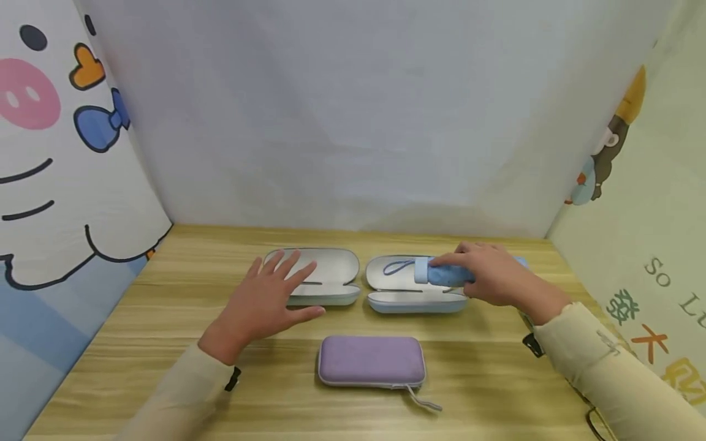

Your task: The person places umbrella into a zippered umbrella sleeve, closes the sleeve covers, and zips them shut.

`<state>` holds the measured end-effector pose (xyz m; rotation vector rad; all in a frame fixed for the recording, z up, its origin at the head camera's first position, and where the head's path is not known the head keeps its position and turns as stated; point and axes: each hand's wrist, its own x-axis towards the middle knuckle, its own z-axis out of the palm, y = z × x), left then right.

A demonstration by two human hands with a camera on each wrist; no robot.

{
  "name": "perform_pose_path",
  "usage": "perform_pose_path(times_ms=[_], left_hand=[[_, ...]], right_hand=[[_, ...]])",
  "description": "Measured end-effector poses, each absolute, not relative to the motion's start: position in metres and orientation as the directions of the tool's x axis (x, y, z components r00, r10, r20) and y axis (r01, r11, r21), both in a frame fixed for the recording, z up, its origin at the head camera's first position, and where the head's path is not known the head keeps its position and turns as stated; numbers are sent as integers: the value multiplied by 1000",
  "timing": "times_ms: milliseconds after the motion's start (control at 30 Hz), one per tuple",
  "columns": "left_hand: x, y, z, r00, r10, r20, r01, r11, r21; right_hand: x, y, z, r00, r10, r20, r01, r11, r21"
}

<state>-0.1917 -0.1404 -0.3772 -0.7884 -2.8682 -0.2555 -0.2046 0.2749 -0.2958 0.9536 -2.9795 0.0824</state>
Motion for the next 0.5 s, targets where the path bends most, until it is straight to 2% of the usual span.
perform_pose_path(times_ms=[133, 267, 367, 500], left_hand=[[-192, -139, -380, -847, 494, 196, 521, 845, 121], [-193, -139, -381, -844, 495, 205, 524, 843, 121], [-193, -138, -380, -840, 502, 206, 530, 840, 112], [-192, -134, -380, -834, 516, 196, 542, 833, 110]], right_hand=[[-218, 253, -292, -777, -628, -36, -629, 773, 85], [-226, 236, -285, -765, -640, -75, -640, 741, 203], [-229, 223, -284, -756, -644, -114, -652, 725, 222], [-232, 207, -293, -739, -651, -173, -674, 717, 178]])
